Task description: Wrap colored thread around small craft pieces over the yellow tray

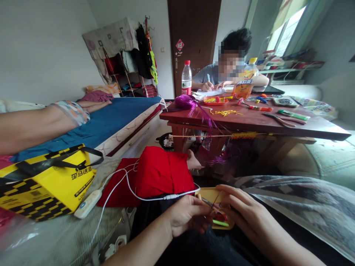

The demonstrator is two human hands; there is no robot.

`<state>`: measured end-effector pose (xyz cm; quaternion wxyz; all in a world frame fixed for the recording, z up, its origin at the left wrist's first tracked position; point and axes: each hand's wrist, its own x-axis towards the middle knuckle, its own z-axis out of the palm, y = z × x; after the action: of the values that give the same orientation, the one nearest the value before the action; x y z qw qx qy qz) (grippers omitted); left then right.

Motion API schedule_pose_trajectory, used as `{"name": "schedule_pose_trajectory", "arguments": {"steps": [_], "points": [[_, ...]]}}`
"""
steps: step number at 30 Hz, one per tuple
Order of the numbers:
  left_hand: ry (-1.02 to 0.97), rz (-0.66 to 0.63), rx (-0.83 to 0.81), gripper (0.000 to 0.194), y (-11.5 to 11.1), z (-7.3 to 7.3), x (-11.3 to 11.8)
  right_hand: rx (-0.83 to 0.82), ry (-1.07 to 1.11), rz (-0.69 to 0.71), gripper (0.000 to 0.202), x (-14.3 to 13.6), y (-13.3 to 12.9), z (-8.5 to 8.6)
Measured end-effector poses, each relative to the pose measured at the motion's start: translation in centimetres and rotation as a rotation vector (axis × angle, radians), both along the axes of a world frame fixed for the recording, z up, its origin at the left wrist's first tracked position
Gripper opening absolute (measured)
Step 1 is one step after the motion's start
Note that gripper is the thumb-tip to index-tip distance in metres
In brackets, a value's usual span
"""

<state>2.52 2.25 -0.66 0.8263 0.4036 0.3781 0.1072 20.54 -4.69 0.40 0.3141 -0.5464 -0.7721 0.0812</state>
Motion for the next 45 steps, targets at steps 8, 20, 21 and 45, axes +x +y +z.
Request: {"name": "schedule_pose_trajectory", "arguments": {"steps": [8,20,21,45], "points": [[-0.004,0.011,-0.045,0.044,0.0,-0.2,0.0,0.194,-0.248,-0.001,0.034,-0.6,0.6,0.4],[-0.053,0.078,0.035,0.042,-0.6,0.1,0.3,0.07,0.101,-0.107,0.016,-0.5,0.1,-1.5],[-0.054,0.105,0.079,0.041,-0.7,0.1,0.3,-0.018,0.229,-0.136,0.017,-0.7,-0.1,-1.8],[0.009,0.047,0.094,0.032,-1.2,0.1,0.5,-0.485,1.392,-0.106,0.024,-4.9,-0.8,-5.0]]}}
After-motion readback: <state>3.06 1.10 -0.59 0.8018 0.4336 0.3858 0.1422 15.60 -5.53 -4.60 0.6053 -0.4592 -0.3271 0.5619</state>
